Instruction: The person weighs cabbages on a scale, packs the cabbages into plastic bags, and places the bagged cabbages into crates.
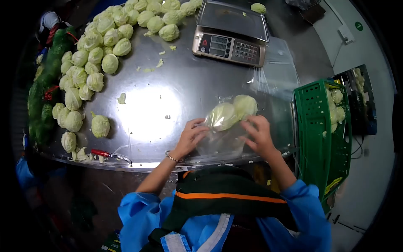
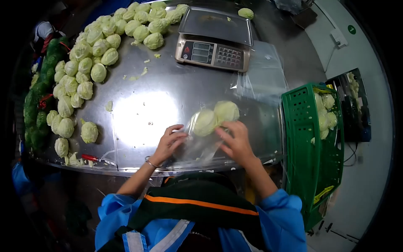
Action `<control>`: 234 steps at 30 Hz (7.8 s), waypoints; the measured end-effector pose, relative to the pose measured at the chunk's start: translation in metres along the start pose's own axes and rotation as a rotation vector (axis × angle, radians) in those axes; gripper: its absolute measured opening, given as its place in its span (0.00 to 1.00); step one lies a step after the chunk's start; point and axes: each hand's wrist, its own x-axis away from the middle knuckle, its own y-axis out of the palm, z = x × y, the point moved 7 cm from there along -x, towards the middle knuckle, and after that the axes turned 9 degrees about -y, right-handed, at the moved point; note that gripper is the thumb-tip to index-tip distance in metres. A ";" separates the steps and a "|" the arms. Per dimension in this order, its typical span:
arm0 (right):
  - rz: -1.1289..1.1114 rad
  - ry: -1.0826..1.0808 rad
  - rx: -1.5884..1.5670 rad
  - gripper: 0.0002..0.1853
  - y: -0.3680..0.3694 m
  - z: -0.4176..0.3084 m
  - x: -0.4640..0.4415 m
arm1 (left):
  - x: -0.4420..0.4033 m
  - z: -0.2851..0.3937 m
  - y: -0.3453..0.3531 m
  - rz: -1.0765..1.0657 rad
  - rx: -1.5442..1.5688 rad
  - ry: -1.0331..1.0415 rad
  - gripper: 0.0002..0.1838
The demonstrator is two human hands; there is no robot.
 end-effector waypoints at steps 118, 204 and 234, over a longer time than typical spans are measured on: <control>0.101 1.849 -0.898 0.25 -0.170 0.174 0.433 | -0.377 0.063 0.246 0.219 0.138 0.040 0.10; -0.114 0.322 -0.577 0.09 0.046 -0.070 -0.262 | 0.116 -0.015 -0.404 1.318 -0.795 -0.357 0.40; 0.056 0.496 -0.910 0.08 0.028 -0.038 -0.195 | 0.066 0.136 -0.124 -0.055 1.296 -0.281 0.58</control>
